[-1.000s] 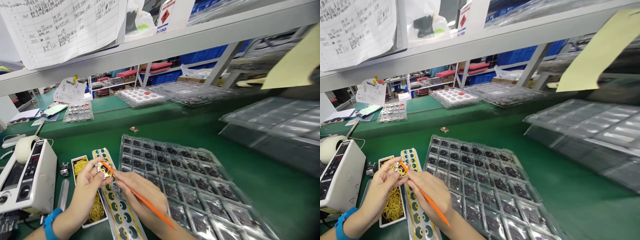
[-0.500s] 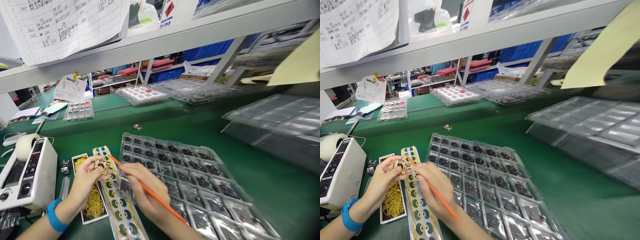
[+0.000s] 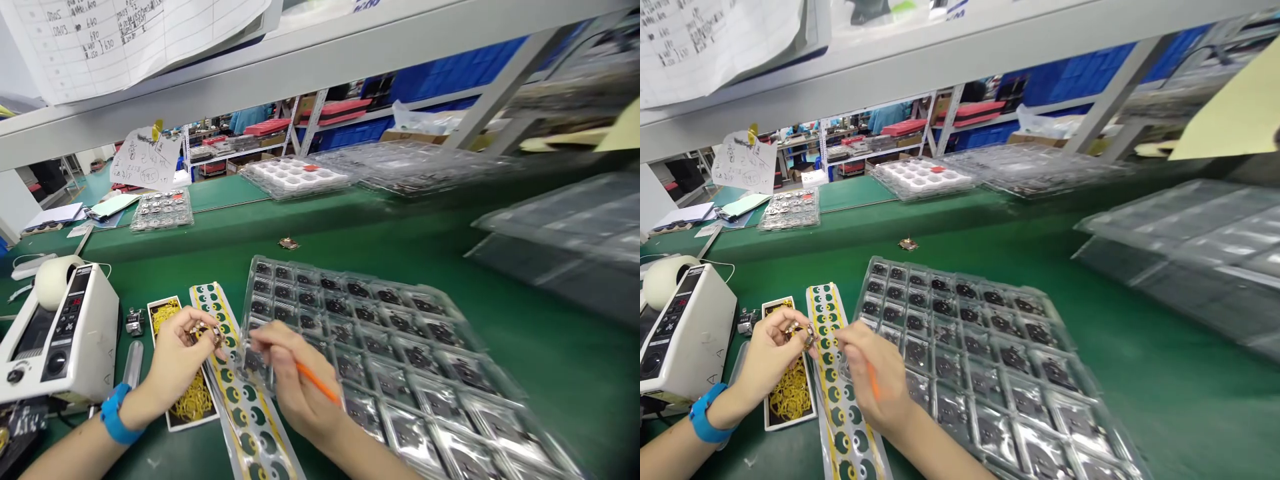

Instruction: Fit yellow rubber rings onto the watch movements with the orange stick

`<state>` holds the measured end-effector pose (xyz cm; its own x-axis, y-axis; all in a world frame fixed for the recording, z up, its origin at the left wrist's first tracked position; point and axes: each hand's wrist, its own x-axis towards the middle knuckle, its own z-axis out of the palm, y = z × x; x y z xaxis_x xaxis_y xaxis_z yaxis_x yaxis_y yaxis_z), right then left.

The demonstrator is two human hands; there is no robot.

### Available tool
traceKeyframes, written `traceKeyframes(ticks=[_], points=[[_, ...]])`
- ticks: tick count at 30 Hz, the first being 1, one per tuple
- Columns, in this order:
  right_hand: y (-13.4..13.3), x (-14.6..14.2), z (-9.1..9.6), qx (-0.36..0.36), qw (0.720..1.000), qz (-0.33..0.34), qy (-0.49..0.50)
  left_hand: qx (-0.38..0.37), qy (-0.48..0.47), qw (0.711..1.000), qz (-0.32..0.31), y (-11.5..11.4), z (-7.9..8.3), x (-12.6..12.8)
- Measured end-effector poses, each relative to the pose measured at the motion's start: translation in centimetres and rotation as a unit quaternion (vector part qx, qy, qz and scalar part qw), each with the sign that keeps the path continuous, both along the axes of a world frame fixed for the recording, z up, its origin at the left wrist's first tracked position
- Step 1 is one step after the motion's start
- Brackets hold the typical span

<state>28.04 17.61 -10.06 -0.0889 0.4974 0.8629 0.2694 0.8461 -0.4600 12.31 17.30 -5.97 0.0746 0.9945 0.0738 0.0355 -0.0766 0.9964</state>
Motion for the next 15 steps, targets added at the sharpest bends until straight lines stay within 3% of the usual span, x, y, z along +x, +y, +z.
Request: traceKeyframes(ticks=[3,8,15], points=[[-0.2,-0.8,-0.2,0.017,0.996,-0.035,-0.075,-0.008,0.009,1.0,0.025,-0.2,-0.4,0.2],[0.1,-1.4,-0.7,-0.026,0.995,-0.063,-0.07,0.012,0.058,0.998,0.026,-0.7,-1.5,0.8],[0.3,-1.4,-0.4,-0.159,0.984,-0.067,-0.038,0.061,0.178,0.982,-0.012,-1.4,-2.5,0.9]])
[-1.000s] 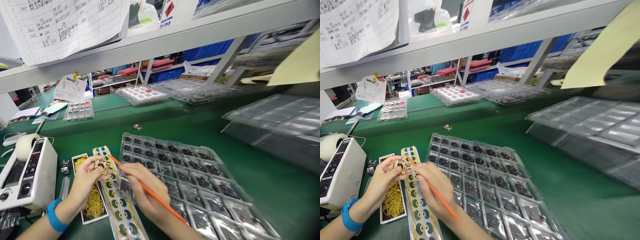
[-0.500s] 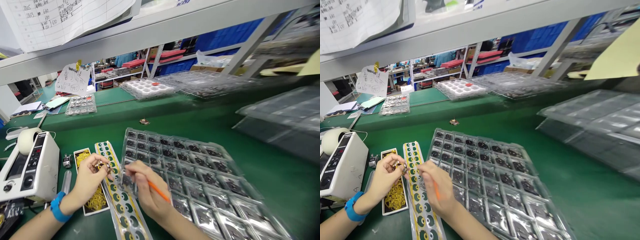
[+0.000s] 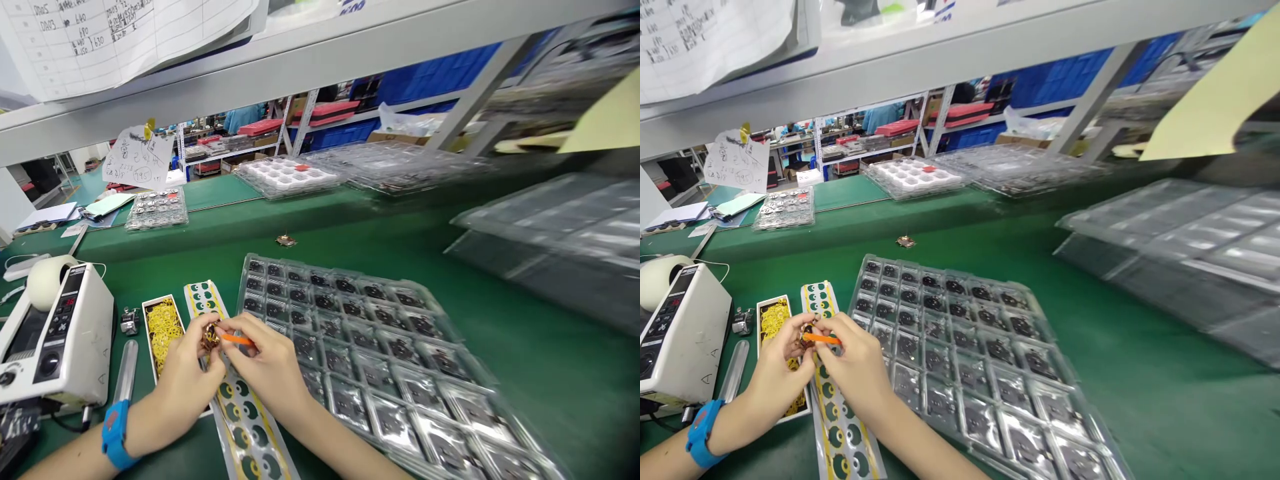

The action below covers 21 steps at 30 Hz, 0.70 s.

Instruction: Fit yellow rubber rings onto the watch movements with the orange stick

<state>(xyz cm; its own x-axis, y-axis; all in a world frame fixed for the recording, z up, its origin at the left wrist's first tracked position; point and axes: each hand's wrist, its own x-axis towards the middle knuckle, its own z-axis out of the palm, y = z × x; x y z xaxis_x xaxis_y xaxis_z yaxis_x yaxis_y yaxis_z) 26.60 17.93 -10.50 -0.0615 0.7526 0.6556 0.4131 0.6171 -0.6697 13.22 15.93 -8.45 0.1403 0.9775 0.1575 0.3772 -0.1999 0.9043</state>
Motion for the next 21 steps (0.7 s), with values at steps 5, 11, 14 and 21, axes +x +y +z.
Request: traceKeyframes(ticks=[5,11,14,21], points=[[0.2,-0.1,0.9,-0.11,0.992,0.035,0.054,0.026,0.029,0.999,-0.031,0.1,-0.2,0.0],[0.7,0.9,1.7,-0.265,0.929,0.168,0.194,0.018,0.049,0.998,0.024,1.0,0.3,-1.0],[0.5,1.0,1.5,-0.254,0.928,0.163,0.218,0.014,-0.022,0.998,0.056,1.8,1.4,-2.0],[-0.2,-1.0,-0.3,-0.086,0.969,0.206,-0.108,0.009,-0.173,0.98,0.102,1.8,5.5,-3.1]])
